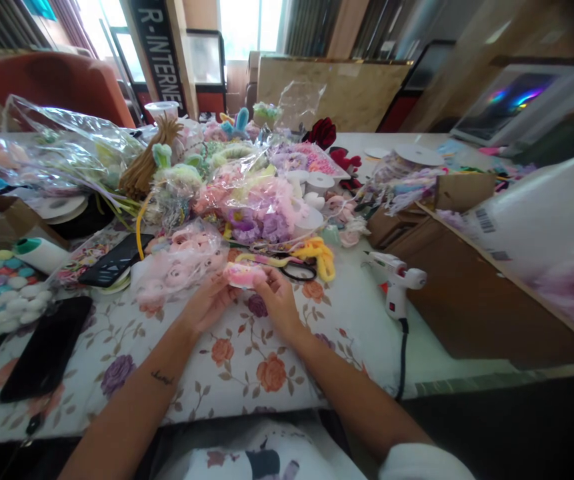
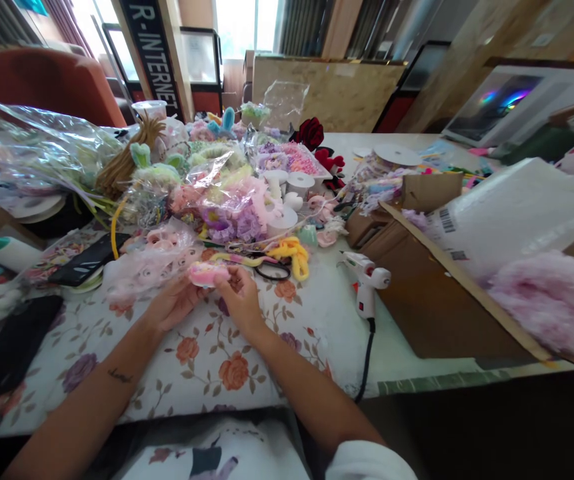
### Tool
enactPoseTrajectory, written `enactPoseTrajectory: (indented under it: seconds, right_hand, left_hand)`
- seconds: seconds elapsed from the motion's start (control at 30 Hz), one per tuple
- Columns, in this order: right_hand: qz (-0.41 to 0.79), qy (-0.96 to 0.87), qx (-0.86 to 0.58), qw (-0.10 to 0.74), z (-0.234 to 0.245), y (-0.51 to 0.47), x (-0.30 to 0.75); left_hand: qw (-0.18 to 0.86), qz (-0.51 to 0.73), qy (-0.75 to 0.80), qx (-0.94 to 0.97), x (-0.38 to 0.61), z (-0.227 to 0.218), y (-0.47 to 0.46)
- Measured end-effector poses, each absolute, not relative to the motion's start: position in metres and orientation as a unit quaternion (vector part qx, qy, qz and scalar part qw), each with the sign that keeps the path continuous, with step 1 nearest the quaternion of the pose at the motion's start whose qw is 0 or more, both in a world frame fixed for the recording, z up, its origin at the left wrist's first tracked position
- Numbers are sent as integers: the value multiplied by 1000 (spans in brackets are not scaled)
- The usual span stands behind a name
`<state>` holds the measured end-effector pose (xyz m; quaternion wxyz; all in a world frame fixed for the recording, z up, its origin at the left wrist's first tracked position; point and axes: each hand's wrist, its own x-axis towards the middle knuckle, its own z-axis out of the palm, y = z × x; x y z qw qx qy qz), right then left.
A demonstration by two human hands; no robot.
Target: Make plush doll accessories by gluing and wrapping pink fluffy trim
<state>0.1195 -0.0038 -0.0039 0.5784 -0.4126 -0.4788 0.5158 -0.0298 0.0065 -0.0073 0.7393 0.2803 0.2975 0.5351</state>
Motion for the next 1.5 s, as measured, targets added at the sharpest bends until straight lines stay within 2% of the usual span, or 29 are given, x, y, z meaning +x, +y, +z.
enactPoseTrajectory:
  seconds: [0.3, 0.47, 0.73, 1.1, 1.5]
  right_hand:
    - [472, -438, -460, 611, -5, -4, 119]
    - [440, -447, -461, 628, -5, -2, 121]
    - [418, -510, -437, 611, -10, -6, 122]
    - [428, -511, -438, 603, -15, -9, 122]
    - [496, -493, -372, 610, -16, -2, 120]
  left_hand:
    - [677, 564, 328, 341, -20, -1, 4]
    - [678, 557, 315, 362, -19, 4, 1]
    - [621, 537, 368, 436, -22, -1, 0]
    - [629, 534, 388, 411, -28, -7, 6]
    - [622, 571, 334, 419, -26, -10, 7]
